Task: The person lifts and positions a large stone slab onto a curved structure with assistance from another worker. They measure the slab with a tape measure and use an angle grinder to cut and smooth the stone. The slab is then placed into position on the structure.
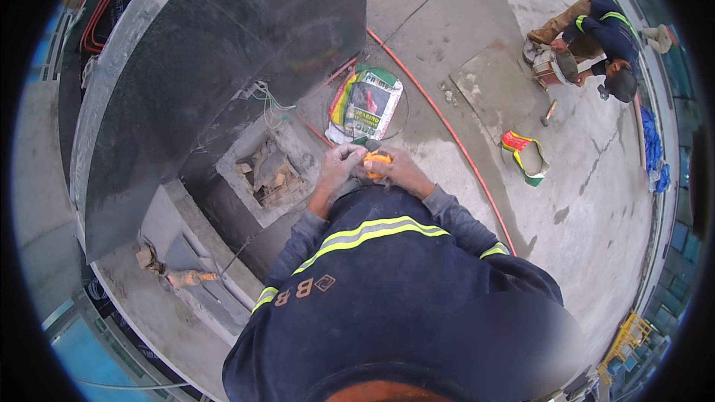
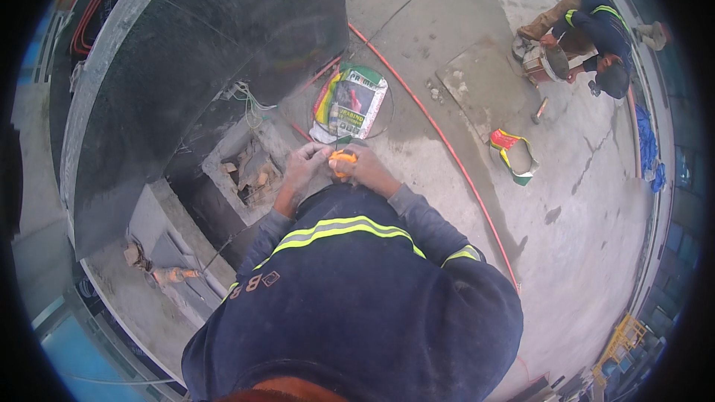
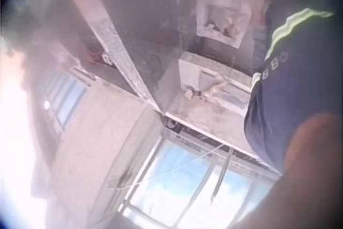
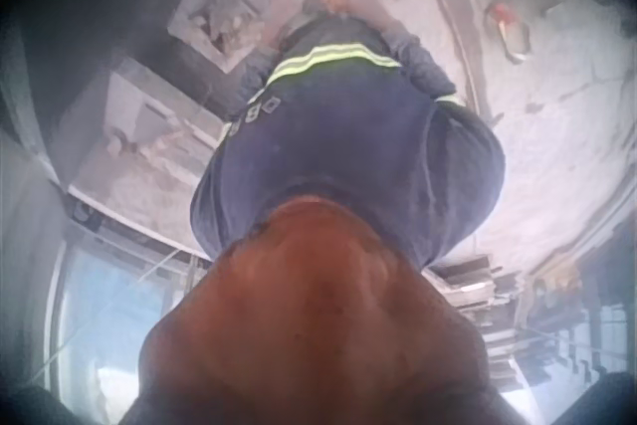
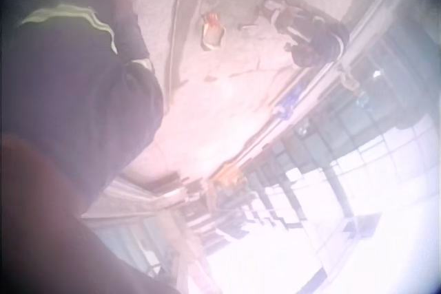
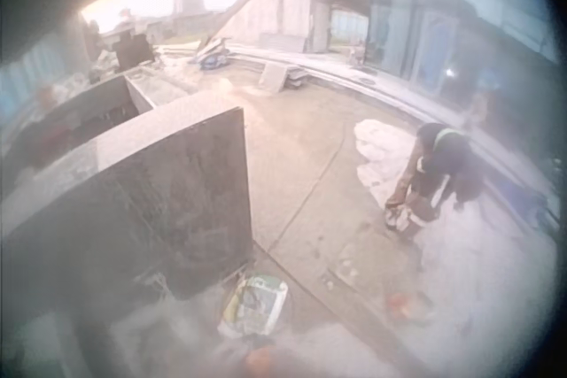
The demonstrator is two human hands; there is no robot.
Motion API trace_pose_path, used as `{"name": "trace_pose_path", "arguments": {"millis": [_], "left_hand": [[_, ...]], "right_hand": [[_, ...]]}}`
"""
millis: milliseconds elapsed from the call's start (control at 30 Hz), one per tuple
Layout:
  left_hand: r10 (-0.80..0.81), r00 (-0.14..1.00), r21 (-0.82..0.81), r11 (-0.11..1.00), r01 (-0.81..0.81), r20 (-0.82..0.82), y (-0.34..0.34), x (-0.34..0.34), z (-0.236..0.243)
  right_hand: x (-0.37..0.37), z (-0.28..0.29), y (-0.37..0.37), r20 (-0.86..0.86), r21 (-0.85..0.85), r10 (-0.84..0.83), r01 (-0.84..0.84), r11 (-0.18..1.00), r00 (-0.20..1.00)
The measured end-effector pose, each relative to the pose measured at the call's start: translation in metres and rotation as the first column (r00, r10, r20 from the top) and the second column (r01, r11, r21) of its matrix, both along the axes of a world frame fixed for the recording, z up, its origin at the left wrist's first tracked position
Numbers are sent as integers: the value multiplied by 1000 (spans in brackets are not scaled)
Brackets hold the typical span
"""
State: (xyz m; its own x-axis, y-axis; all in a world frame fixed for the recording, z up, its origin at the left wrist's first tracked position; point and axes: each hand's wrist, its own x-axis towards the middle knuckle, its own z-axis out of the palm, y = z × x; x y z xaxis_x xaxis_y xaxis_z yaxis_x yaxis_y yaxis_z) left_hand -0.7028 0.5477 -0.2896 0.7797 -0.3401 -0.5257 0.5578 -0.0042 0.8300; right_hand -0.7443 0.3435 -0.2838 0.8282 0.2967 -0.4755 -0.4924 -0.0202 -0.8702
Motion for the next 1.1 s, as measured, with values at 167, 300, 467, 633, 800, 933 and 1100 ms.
{"name": "trace_pose_path", "arguments": {"millis": [167,300,467,633,800,933,1100], "left_hand": [[-118,990,42,992,121,-74,33,7,-8],[-224,973,76,971,228,-61,56,17,-12],[-318,948,260,917,303,17,68,54,34],[-68,893,313,946,-84,446,106,165,154],[-105,450,322,840,-437,887,106,347,277],[-414,186,450,750,-485,891,45,525,333],[-530,343,630,611,-479,775,-23,686,316]], "right_hand": [[-5,0,33,396,-213,-10,103,972,918],[3,16,48,422,-370,168,0,929,891],[37,55,42,391,-417,383,-210,884,837],[73,91,-15,354,-442,355,-180,879,865],[132,158,-91,275,-343,118,-17,939,954],[212,218,-125,389,-322,-87,224,920,917],[330,256,-160,629,-441,70,281,852,774]]}}
